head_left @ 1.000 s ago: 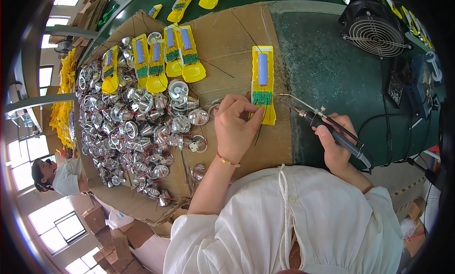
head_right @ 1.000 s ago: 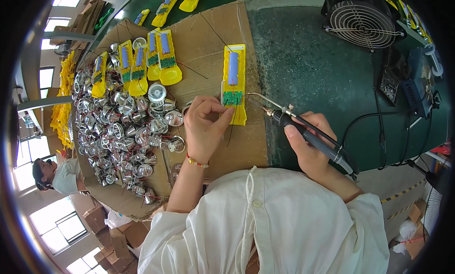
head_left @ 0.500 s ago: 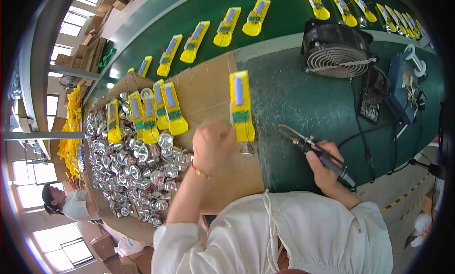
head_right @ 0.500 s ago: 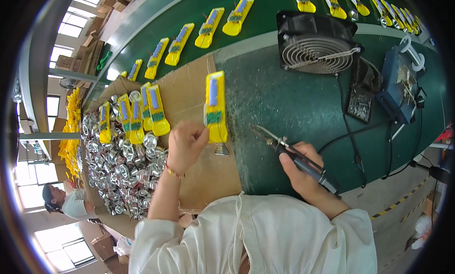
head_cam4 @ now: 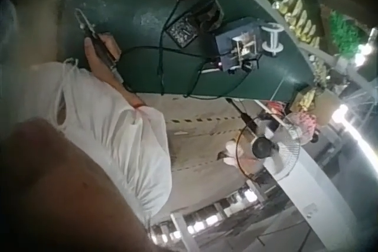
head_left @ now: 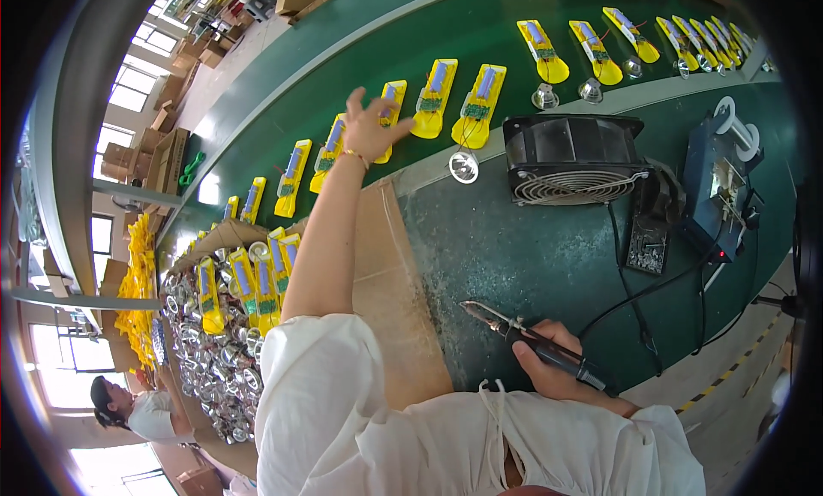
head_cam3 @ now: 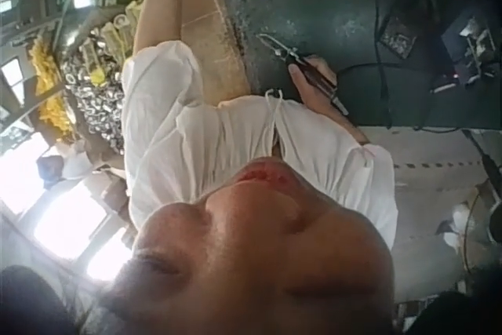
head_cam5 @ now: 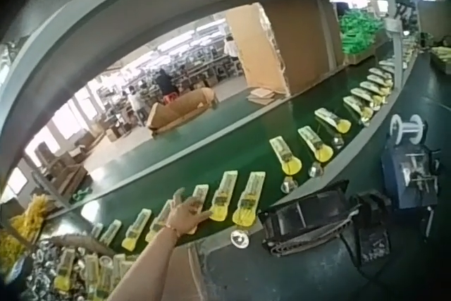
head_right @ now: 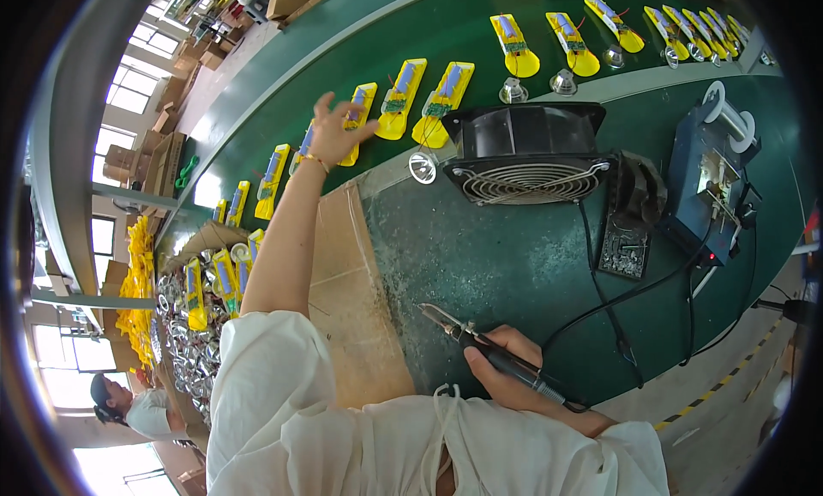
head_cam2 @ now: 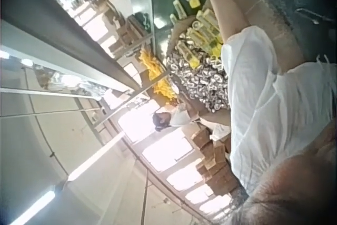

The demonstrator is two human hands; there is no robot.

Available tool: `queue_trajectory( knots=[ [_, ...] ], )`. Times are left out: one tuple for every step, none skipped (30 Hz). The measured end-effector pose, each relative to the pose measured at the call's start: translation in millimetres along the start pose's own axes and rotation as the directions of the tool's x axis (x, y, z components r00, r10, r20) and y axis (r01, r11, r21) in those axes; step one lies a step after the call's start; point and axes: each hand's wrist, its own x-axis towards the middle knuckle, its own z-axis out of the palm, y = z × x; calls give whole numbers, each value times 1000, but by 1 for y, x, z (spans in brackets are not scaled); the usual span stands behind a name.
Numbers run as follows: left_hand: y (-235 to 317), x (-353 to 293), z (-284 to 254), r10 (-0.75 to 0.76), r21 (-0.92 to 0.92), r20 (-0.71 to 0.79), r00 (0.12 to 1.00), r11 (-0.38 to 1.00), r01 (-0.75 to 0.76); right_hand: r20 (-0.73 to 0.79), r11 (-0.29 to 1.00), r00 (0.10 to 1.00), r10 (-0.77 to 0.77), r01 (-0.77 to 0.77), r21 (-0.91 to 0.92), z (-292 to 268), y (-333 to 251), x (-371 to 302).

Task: Soldering wires to a small green circuit board that is part of a yellow plastic assembly.

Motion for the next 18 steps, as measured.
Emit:
queue_trajectory(
  knots=[
    [-8, -3, 10, -22, 15, 71, 997, 1000, 21, 1, 1000, 1000, -7, 7, 0, 0, -1, -2],
    [-1, -10, 15, -48, 29, 141, 989, 999, 44, 11, 1000, 1000, -1, 1, -5, 3, 0, -1],
    [-3, -10, 21, -88, 20, 92, 992, 996, 86, 29, 1000, 1000, 2, -2, -9, 4, 0, -1],
    [-5, -12, 27, -151, 35, 23, 988, 988, 150, 48, 1000, 999, -5, 6, -9, 6, 1, 1],
    [0, -17, 25, -185, -26, 33, 982, 982, 186, 34, 1000, 999, -14, 14, -7, 6, 2, 2],
    [3, -26, 20, -188, -104, 52, 981, 976, 192, 25, 1000, 1000, -13, 13, -2, 4, 1, -1],
    [3, -42, 11, -192, -126, 28, 981, 973, 194, 34, 998, 999, 2, 0, -67, 2, -3, -1],
    [5, -61, 1, -193, -144, 5, 981, 971, 191, 8, 999, 1000, -12, 12, -52, 1, 3, 0],
    [11, -89, -14, -192, -131, -36, 981, 974, 186, -15, 999, 1000, -20, 19, -31, 2, 9, -3],
    [15, -119, -30, -184, -91, -47, 982, 979, 180, -28, 999, 1000, -1, 0, -44, 2, 7, -5],
    [15, -149, -42, -177, -45, -62, 982, 984, 174, -27, 999, 999, 33, -33, -19, 3, 9, -6],
    [10, -178, -51, -165, -96, -81, 983, 983, 157, -24, 998, 998, 59, -58, 4, 4, 8, -7],
    [4, -207, -57, -152, -142, -105, 983, 980, 137, -28, 997, 997, 77, -77, 22, 8, 7, -7],
    [3, -231, -61, -152, -134, -110, 982, 981, 137, -37, 997, 997, 69, -68, 27, 10, 8, -6],
    [4, -255, -64, -155, -127, -113, 981, 982, 140, -45, 998, 997, 63, -62, 32, 12, 8, -6],
    [5, -274, -68, -129, -52, -114, 985, 991, 124, -19, 1000, 1000, 8, -8, 18, 12, 13, -7],
    [14, -289, -72, -140, -1, -123, 982, 990, 141, -18, 1000, 1000, 25, -25, -8, 11, 15, -8],
    [24, -302, -75, -153, 60, -133, 979, 985, 162, -12, 999, 999, 39, -39, -24, 10, 17, -9]
  ],
)
